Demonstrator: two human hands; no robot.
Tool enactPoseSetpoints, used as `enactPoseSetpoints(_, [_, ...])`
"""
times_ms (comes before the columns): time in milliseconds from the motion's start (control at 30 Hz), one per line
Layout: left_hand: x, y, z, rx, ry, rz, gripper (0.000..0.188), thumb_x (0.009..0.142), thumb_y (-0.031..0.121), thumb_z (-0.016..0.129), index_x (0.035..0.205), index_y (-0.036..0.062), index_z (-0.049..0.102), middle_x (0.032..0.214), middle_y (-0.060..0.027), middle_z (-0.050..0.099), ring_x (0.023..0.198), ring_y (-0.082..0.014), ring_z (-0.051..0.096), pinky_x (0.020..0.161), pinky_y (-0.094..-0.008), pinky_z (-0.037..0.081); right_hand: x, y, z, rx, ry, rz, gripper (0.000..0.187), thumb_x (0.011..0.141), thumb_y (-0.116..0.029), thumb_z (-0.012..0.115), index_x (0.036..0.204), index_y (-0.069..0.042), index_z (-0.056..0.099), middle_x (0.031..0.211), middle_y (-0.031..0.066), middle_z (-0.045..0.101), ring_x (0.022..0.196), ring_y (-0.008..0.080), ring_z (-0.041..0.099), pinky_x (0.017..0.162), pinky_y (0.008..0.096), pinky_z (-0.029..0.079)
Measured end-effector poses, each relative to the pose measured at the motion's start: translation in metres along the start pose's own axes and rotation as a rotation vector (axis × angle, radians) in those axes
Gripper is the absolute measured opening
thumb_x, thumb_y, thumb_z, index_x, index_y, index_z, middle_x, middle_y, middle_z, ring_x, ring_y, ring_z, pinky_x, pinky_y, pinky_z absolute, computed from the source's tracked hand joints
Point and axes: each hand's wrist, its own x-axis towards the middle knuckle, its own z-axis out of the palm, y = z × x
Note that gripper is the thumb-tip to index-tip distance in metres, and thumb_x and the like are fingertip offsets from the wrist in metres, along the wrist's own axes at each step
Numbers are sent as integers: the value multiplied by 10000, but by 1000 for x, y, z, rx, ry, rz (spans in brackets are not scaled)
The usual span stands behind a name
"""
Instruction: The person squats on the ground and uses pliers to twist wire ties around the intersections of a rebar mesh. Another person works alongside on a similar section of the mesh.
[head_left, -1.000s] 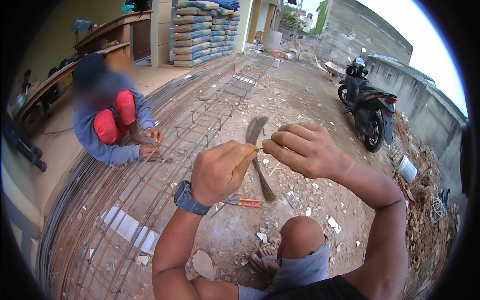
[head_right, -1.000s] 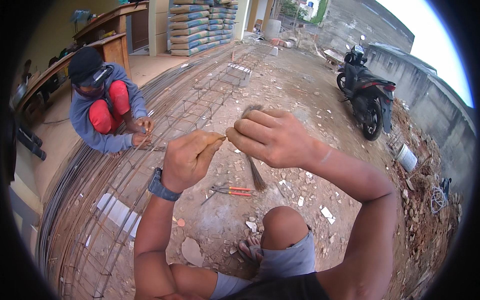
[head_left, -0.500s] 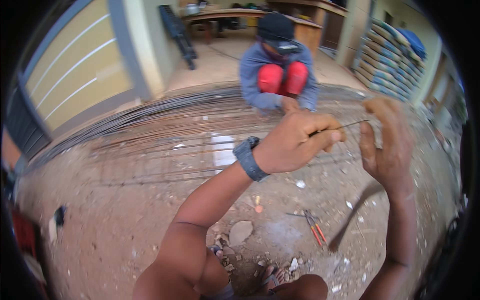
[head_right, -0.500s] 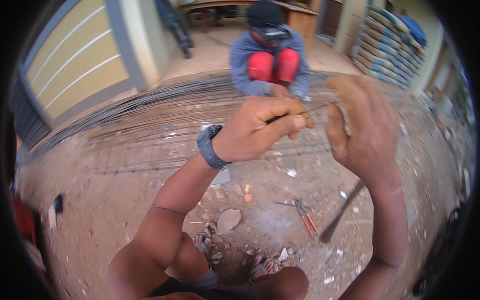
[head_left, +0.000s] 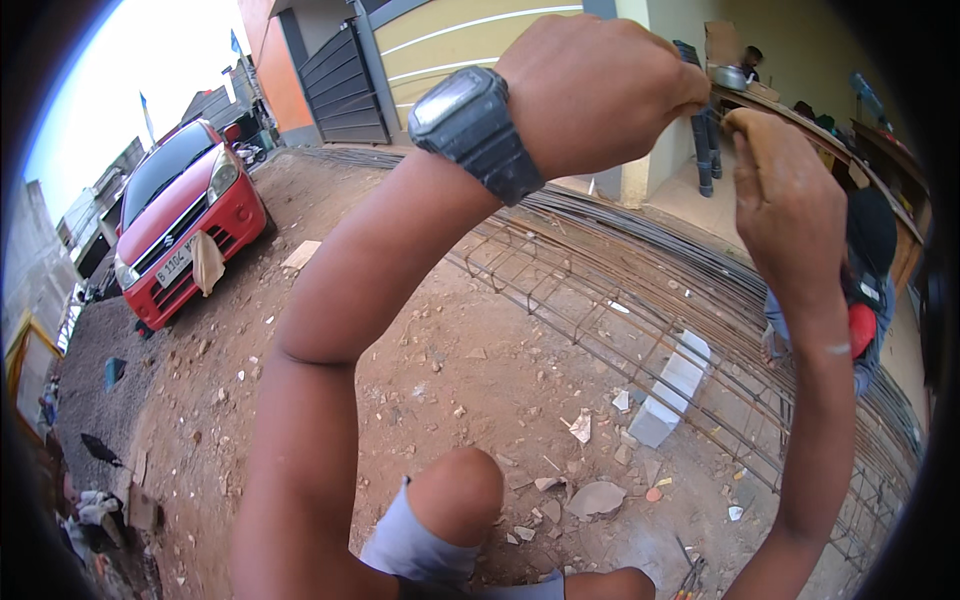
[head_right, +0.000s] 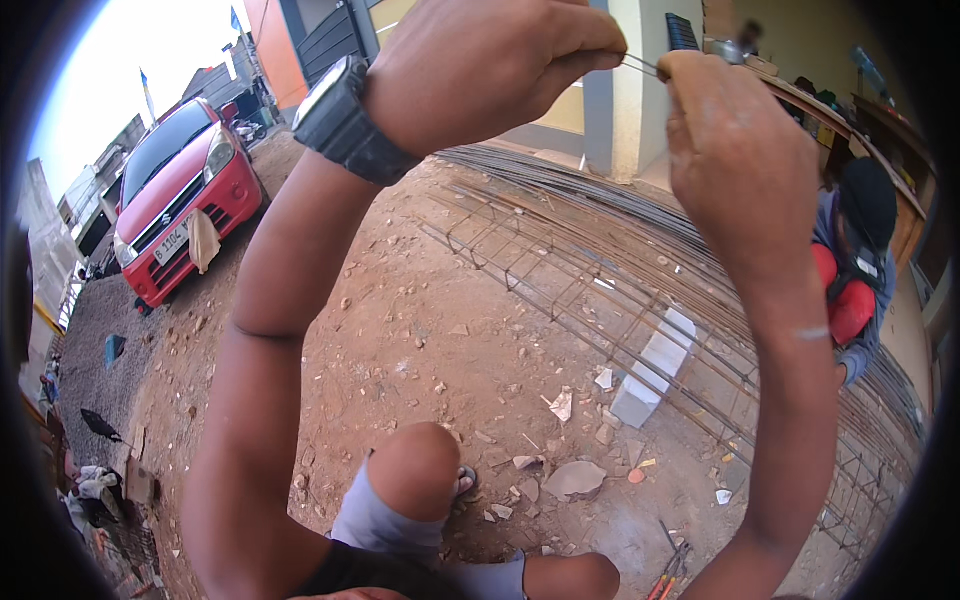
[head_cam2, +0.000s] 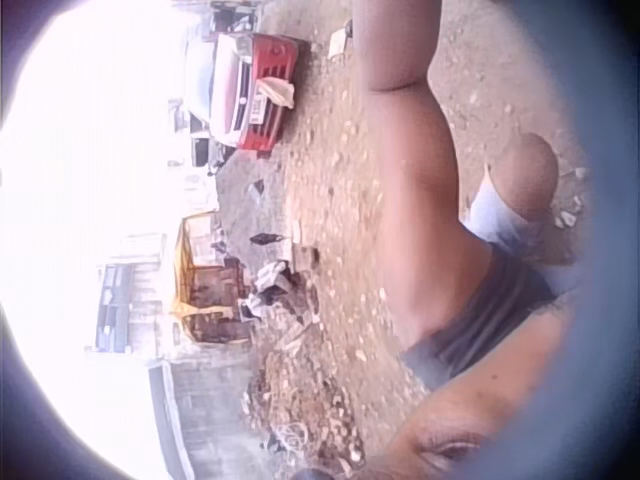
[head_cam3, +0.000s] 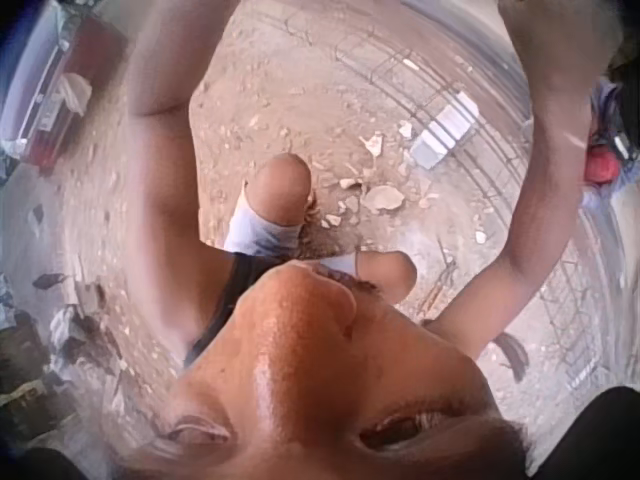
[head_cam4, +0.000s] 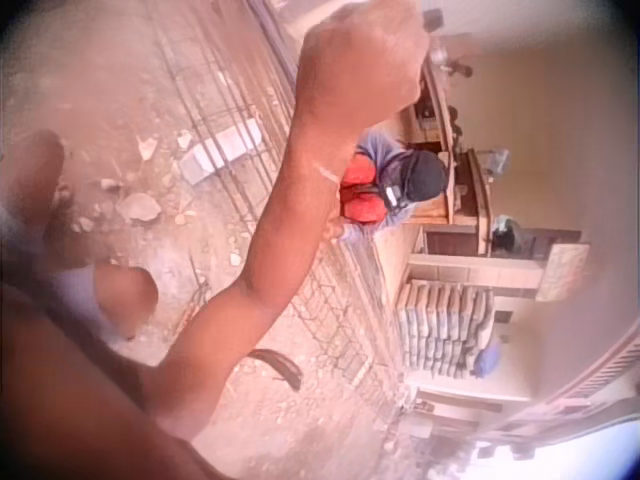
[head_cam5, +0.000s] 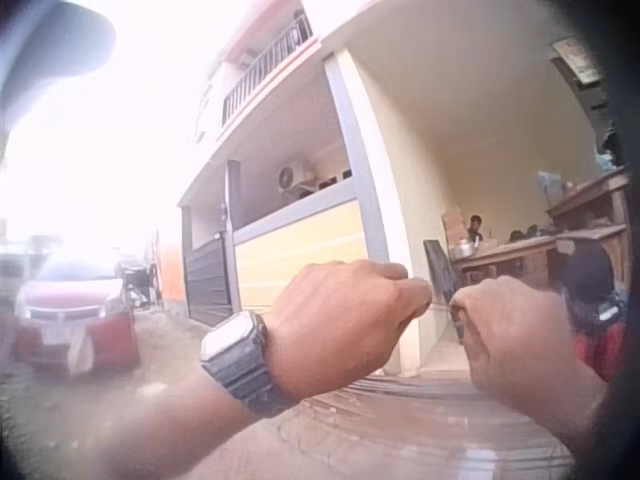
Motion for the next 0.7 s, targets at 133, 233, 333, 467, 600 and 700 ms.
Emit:
enactPoseSetpoints(133, [-82, -53, 30, 118, -178, 85, 112, 932, 223, 596, 1008, 183, 668, 812, 1, 640, 589, -231, 626, 512, -359, 501, -18, -72, 76, 220, -148, 152, 164, 850, -69, 628, 1014, -76, 628, 888, 116, 661, 801, 298, 648, 694, 407, 531])
enactPoseSetpoints(233, [-200, -76, 94, -64, -267, 11, 130, 927, 174, 592, 1021, 172, 682, 837, -5, 659, 608, -151, 634, 465, -286, 512, -82, -147, 146, 472, -324, 289, 86, 870, -88, 584, 950, -68, 607, 804, 124, 648, 746, 293, 644, 631, 432, 517])
enactPoseSetpoints(333, [-360, -59, 171, -223, -380, -84, 172, 910, 137, 602, 1042, 175, 706, 977, 1, 704, 688, -147, 680, 528, -275, 565, -184, -240, 202, 859, -782, 645, 178, 971, -207, 523, 951, -49, 604, 794, 172, 658, 743, 370, 649, 674, 491, 507])
enactPoseSetpoints(467, [-503, 18, 234, -529, -566, -342, 175, 888, 204, 659, 1042, 163, 733, 1217, -57, 625, 986, -254, 658, 857, -409, 534, -318, -349, 223, 1061, -1090, 1018, 241, 965, -250, 564, 1001, -21, 627, 810, 149, 685, 740, 328, 669, 720, 440, 508])
enactPoseSetpoints(600, [-621, 97, 261, -526, -676, -664, 198, 877, 178, 644, 1049, 167, 742, 1239, -66, 620, 1098, -286, 621, 913, -415, 501, -391, -430, 209, 1206, -1373, 1477, 208, 963, -226, 589, 905, -31, 636, 723, 24, 610, 659, 129, 557, 635, 307, 462])
enactPoseSetpoints(700, [-655, 137, 252, -520, -625, -857, 195, 860, 158, 654, 1031, 170, 746, 1187, -62, 635, 1066, -289, 619, 882, -413, 504, -394, -441, 201, 1159, -1474, 1521, 189, 961, -203, 579, 922, -26, 632, 716, 19, 612, 667, 111, 555, 642, 306, 460])
